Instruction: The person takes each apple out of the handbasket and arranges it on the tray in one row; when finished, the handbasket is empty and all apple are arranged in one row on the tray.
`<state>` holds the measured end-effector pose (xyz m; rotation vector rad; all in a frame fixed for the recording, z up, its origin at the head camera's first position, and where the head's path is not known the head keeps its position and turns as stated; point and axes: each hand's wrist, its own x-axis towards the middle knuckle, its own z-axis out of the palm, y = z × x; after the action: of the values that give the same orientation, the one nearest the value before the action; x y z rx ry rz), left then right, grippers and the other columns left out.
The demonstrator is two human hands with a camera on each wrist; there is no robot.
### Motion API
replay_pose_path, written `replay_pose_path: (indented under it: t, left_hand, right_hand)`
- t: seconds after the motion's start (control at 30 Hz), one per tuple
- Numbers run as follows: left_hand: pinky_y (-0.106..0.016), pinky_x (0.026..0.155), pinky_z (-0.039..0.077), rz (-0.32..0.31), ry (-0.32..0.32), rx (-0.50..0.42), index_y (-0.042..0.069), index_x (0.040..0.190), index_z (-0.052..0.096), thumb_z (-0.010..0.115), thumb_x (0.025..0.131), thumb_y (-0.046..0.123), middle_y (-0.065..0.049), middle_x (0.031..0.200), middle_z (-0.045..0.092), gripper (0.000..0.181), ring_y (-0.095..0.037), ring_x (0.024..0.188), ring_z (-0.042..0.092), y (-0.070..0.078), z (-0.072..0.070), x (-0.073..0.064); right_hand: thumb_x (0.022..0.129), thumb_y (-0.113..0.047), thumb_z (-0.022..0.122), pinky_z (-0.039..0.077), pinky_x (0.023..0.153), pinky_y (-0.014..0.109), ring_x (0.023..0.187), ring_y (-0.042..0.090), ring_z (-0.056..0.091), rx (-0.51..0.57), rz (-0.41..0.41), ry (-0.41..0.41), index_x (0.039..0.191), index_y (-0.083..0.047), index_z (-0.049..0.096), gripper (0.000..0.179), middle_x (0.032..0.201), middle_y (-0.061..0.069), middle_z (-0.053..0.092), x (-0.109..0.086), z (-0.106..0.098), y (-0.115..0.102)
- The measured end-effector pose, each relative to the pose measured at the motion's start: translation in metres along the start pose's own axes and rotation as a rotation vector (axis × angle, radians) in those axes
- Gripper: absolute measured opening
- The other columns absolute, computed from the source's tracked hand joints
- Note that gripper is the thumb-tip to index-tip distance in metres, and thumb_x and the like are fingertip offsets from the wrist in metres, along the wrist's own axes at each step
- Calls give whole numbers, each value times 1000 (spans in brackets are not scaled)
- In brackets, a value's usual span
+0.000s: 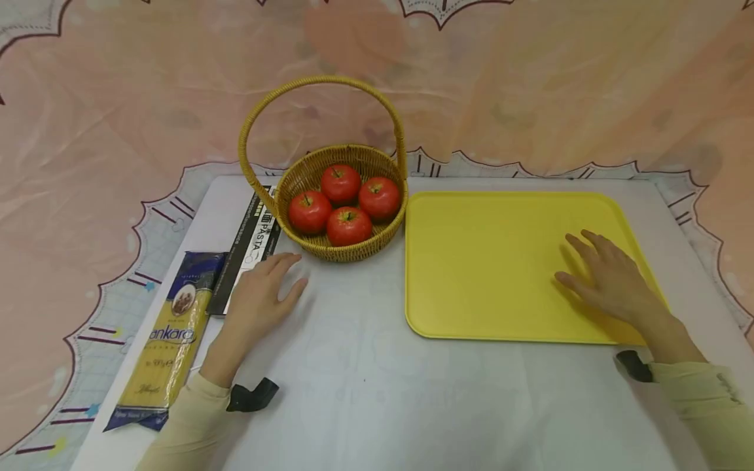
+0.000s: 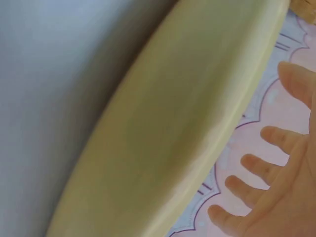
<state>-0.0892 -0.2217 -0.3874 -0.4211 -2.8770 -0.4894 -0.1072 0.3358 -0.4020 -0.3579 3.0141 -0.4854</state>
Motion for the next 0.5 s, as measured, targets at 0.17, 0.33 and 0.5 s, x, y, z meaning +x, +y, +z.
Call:
replay_pose_path:
  t: [0.17, 0.33, 0.5]
  left_hand:
    - [-46, 87, 47, -18, -29, -197, 10, 127, 56, 59, 91, 31, -8, 121, 62, 42, -27, 108, 60, 23, 14, -3]
    - [-43, 89, 47, -29, -78, -343, 12, 128, 55, 60, 90, 27, -6, 121, 62, 41, -22, 107, 59, 47, 29, -1]
    - [-39, 86, 49, -46, -115, -460, 16, 128, 56, 61, 90, 24, -3, 121, 62, 39, -19, 107, 59, 72, 47, 1]
  right_hand:
    - [92, -42, 54, 16, 98, 72, 135, 52, 18, 72, 6, 4, 151, -13, 19, 74, 151, 27, 20, 3, -1, -11]
    - [91, -36, 58, 22, 95, 71, 132, 50, 26, 142, -32, 56, 146, -14, 31, 66, 148, 23, 29, 5, 0, -18]
    - [90, -26, 61, 28, 96, 65, 130, 44, 31, 222, -132, 103, 138, -11, 42, 54, 143, 18, 36, 12, 4, -26]
